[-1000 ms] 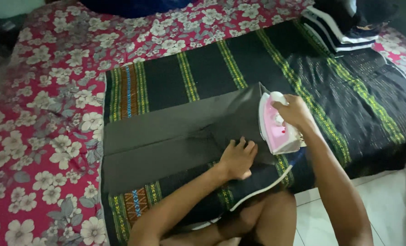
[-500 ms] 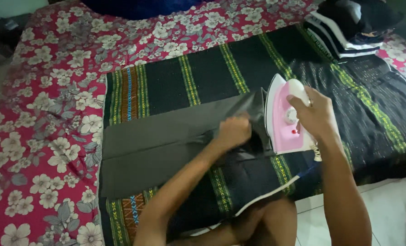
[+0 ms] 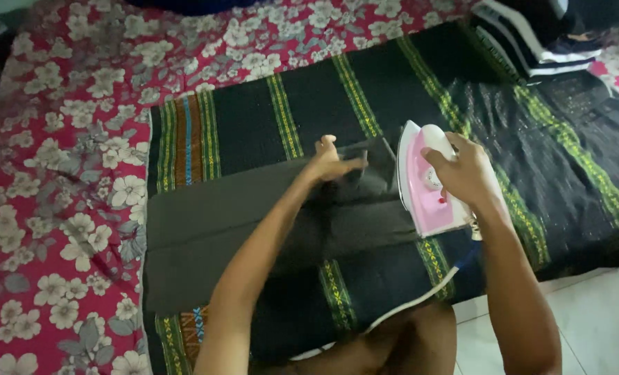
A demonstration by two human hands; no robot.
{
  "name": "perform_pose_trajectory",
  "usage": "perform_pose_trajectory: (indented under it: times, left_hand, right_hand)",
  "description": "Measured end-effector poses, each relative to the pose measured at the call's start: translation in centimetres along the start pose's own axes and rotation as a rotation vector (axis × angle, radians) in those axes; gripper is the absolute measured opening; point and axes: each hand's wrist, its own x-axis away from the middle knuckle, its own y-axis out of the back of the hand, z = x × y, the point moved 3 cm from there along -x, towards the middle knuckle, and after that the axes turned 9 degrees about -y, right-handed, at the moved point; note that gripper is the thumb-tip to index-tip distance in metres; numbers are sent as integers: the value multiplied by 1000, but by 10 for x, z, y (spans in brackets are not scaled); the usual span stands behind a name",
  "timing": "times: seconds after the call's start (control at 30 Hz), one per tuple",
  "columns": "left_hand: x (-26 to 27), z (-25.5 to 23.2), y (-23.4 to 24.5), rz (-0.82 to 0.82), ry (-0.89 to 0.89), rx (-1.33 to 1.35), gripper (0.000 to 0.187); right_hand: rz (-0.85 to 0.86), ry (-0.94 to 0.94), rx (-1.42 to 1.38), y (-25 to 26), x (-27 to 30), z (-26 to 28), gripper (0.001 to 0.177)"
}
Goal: Ironing and folding a shirt on a flat surface while sitting on the floor.
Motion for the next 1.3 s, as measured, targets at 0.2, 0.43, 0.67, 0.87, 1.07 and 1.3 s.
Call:
perform_pose_trajectory:
  times: [0.2,0.43,0.67,0.87,1.07,1.3]
  left_hand:
    - [35,4,-5,21,-211,-166,87]
    - [-49,118,-50,-141,-444,-420,29]
    - [-21,71,3,-32,42,7,44]
    - [40,24,-13,-594,-303,-371,102]
    - [92,5,-23,-386,-159,-393,59]
    - [102,7,-15,-579,-228,-655,50]
  right_hand:
    - [-35,248,213,-38,-44,-32,64]
    - [39,200,467,-87,-74,-37,64]
    - [38,174,481,-82,-71,-33,59]
    - [109,8,436,-80,-62,-28,56]
    - [61,-9,454,-83,-69,-32,68]
    - [42,40,494,-84,-72,-31,58]
